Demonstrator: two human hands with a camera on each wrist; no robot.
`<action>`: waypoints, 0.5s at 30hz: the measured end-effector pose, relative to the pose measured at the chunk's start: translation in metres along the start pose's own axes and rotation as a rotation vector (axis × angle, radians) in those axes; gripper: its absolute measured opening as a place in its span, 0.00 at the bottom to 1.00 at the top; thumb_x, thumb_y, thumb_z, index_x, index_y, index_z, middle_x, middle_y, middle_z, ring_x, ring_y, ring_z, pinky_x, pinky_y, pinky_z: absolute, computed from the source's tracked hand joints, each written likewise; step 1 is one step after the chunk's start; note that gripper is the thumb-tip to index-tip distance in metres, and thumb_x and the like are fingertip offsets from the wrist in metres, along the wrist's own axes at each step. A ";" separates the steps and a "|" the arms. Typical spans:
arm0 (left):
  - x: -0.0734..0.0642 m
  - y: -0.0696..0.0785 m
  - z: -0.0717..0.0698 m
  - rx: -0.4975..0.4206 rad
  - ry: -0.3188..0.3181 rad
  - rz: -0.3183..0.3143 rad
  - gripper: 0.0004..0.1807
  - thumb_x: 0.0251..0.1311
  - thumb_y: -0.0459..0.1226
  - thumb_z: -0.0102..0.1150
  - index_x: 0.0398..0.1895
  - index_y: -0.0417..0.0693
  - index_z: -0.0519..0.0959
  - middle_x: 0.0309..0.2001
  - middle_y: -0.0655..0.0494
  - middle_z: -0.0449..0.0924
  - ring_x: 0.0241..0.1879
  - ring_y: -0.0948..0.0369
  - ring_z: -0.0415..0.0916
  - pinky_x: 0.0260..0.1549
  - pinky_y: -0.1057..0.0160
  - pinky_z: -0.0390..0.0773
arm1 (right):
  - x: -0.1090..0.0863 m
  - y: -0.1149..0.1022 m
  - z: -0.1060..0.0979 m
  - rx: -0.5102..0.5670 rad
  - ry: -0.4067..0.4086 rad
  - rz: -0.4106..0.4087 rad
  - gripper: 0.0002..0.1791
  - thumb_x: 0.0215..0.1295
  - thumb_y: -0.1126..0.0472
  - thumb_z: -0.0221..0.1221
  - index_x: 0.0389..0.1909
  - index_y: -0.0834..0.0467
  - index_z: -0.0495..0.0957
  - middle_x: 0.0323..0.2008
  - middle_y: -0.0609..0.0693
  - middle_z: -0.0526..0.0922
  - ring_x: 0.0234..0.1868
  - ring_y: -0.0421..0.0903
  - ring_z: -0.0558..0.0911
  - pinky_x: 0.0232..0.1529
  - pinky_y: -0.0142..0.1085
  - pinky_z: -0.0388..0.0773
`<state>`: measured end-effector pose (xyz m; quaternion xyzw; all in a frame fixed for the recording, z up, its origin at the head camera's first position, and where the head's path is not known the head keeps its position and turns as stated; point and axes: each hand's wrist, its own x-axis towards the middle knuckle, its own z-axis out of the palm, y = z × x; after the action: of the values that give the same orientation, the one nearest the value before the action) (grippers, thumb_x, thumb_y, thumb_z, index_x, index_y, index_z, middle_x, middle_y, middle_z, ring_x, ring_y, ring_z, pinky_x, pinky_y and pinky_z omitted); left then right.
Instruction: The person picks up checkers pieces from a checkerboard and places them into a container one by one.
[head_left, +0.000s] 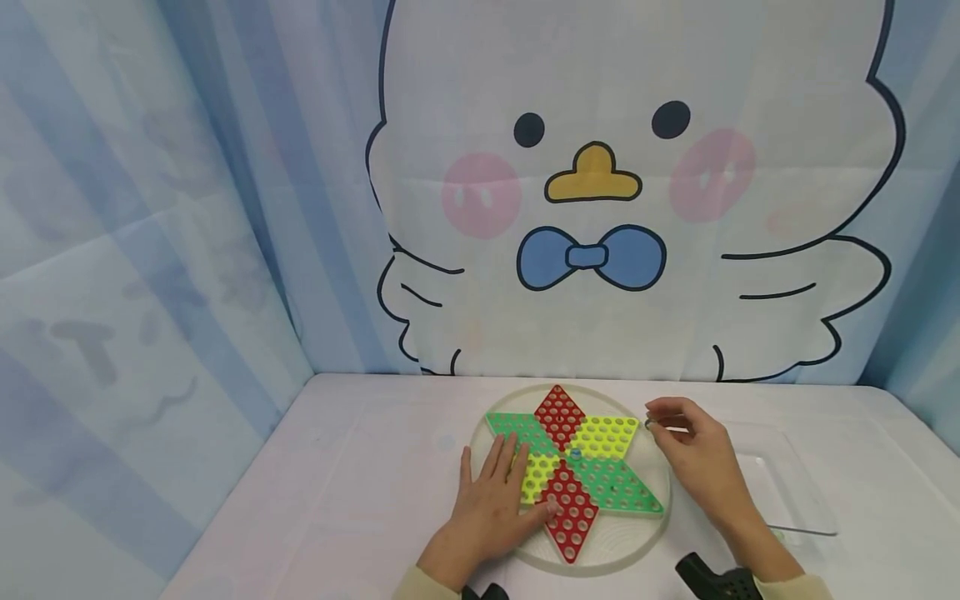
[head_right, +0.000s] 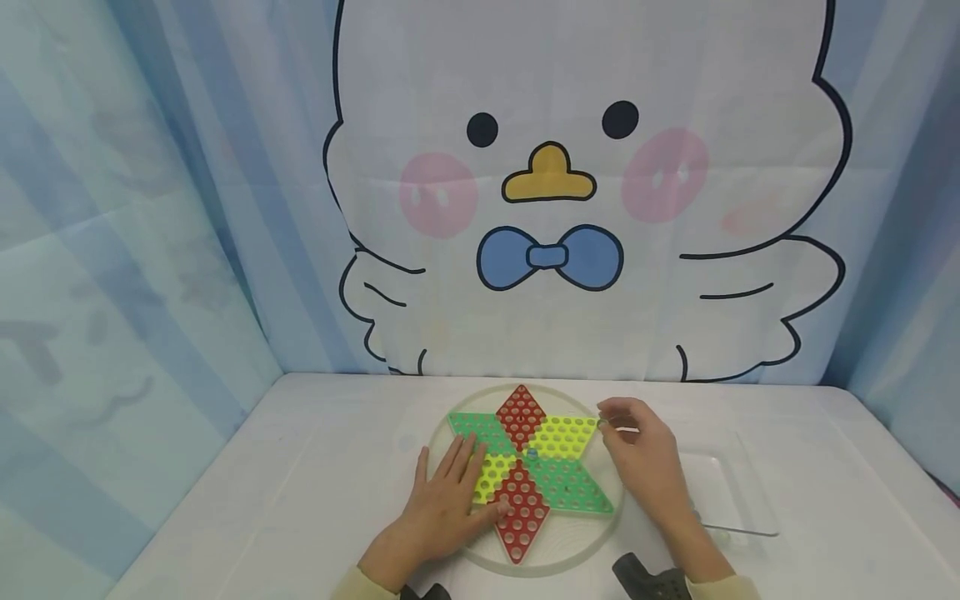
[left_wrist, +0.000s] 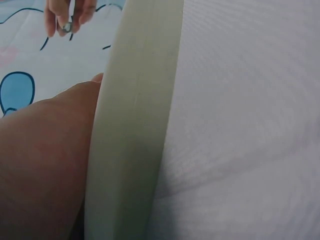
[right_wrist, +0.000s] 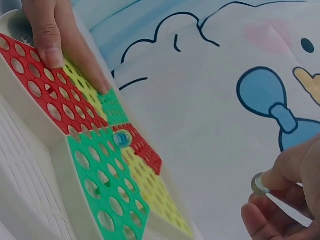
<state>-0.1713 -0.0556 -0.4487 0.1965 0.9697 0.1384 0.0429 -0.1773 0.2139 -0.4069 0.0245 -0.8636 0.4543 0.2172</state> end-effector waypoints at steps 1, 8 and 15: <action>0.000 0.000 0.000 -0.001 -0.001 -0.001 0.51 0.64 0.72 0.35 0.80 0.50 0.49 0.81 0.51 0.43 0.80 0.52 0.38 0.72 0.33 0.37 | 0.000 0.001 -0.001 0.001 0.004 -0.003 0.14 0.67 0.70 0.59 0.52 0.62 0.78 0.49 0.59 0.83 0.43 0.18 0.72 0.42 0.11 0.70; -0.001 0.000 0.001 -0.006 -0.003 -0.009 0.51 0.64 0.72 0.36 0.80 0.51 0.49 0.81 0.51 0.43 0.80 0.52 0.38 0.72 0.33 0.37 | -0.001 0.008 -0.011 0.032 0.043 -0.032 0.14 0.65 0.70 0.60 0.51 0.63 0.79 0.47 0.59 0.84 0.42 0.18 0.74 0.42 0.12 0.72; -0.001 0.000 0.001 0.018 0.007 -0.003 0.51 0.64 0.72 0.35 0.79 0.49 0.51 0.81 0.50 0.45 0.80 0.52 0.40 0.72 0.33 0.39 | -0.002 0.014 -0.021 -0.033 0.062 -0.007 0.14 0.67 0.69 0.60 0.52 0.62 0.78 0.47 0.58 0.83 0.42 0.17 0.72 0.41 0.11 0.71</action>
<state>-0.1705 -0.0558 -0.4500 0.1951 0.9714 0.1300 0.0377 -0.1712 0.2388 -0.4078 0.0099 -0.8637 0.4400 0.2456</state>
